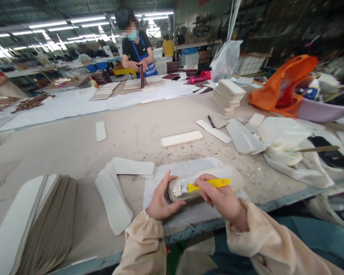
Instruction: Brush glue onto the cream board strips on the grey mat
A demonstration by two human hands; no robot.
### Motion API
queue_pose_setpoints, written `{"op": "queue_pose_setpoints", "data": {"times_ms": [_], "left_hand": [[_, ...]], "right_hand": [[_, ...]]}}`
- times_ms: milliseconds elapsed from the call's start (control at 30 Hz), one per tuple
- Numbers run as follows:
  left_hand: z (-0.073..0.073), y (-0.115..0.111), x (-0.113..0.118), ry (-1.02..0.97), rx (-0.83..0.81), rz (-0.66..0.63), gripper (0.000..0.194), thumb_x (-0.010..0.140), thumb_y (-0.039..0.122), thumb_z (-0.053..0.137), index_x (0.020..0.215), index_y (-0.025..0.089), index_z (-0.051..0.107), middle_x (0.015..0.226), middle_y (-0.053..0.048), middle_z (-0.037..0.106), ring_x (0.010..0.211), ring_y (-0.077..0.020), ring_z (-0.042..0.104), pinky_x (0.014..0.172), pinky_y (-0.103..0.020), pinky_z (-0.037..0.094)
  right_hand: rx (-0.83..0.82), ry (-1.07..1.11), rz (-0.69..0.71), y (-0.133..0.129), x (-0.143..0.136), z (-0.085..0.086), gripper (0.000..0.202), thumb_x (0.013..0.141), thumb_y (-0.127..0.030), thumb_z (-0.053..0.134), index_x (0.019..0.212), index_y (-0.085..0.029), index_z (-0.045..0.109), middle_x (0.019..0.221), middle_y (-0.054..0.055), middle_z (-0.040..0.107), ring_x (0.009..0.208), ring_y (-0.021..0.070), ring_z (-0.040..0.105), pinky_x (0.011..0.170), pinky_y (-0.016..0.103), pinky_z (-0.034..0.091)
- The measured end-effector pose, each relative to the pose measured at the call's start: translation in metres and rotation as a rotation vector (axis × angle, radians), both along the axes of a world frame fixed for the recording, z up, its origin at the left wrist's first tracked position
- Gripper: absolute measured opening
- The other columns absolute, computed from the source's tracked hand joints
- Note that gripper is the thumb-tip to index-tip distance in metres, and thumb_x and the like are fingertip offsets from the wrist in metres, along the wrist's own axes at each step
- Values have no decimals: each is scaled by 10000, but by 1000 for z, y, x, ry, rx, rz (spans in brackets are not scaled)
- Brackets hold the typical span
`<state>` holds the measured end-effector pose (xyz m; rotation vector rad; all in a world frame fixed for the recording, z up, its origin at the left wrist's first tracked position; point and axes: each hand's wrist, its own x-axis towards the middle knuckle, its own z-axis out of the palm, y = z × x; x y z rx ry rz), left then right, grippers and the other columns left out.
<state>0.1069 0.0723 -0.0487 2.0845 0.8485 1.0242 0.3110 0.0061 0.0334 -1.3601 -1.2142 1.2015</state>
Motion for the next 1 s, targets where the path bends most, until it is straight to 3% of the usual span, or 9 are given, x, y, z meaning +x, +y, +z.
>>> {"op": "queue_pose_setpoints", "data": {"times_ms": [133, 300, 533, 733, 833, 1000], "left_hand": [[0, 0, -1, 24, 5, -4, 1024, 713, 415, 757, 1515, 184, 163, 1290, -127, 575, 1181, -277, 557, 1057, -455, 411], [-1, 1, -1, 64, 30, 10, 989, 725, 418, 746, 1506, 170, 193, 1296, -135, 576, 1204, -280, 546, 1061, -446, 411], [0, 1, -1, 90, 74, 31, 946, 746, 405, 735, 1501, 189, 207, 1279, -125, 595, 1169, -270, 575, 1026, -427, 445], [-2, 2, -2, 108, 101, 46, 928, 745, 390, 737, 1497, 202, 226, 1281, -117, 594, 1191, -279, 564, 1038, -433, 444], [-1, 2, -2, 119, 100, 53, 911, 745, 388, 735, 1490, 203, 245, 1282, -117, 593, 1198, -284, 561, 1040, -438, 446], [0, 2, -1, 111, 125, 46, 893, 749, 388, 729, 1483, 209, 252, 1273, -114, 591, 1172, -279, 575, 1028, -431, 459]], "right_hand": [[-24, -79, -10, 1, 4, -3, 318, 882, -486, 498, 816, -187, 582, 481, -59, 403, 429, 83, 333, 419, 219, 252], [-40, -255, -78, -7, 44, 7, 317, 865, -490, 531, 764, -196, 590, 488, -48, 426, 437, 91, 363, 425, 222, 298], [-59, -450, -244, -16, 103, 17, 341, 844, -516, 524, 830, -193, 630, 513, -43, 451, 444, 94, 378, 416, 221, 283], [-34, -750, -352, -21, 127, 31, 355, 847, -527, 485, 773, -208, 620, 502, -31, 471, 463, 123, 432, 464, 256, 332], [101, -910, -361, -26, 130, 35, 304, 880, -464, 479, 758, -223, 619, 589, -7, 563, 548, 152, 527, 549, 284, 395], [526, -1149, -292, -43, 121, 36, 139, 926, -328, 513, 913, -228, 609, 811, 15, 668, 705, 174, 625, 687, 297, 450]]}}
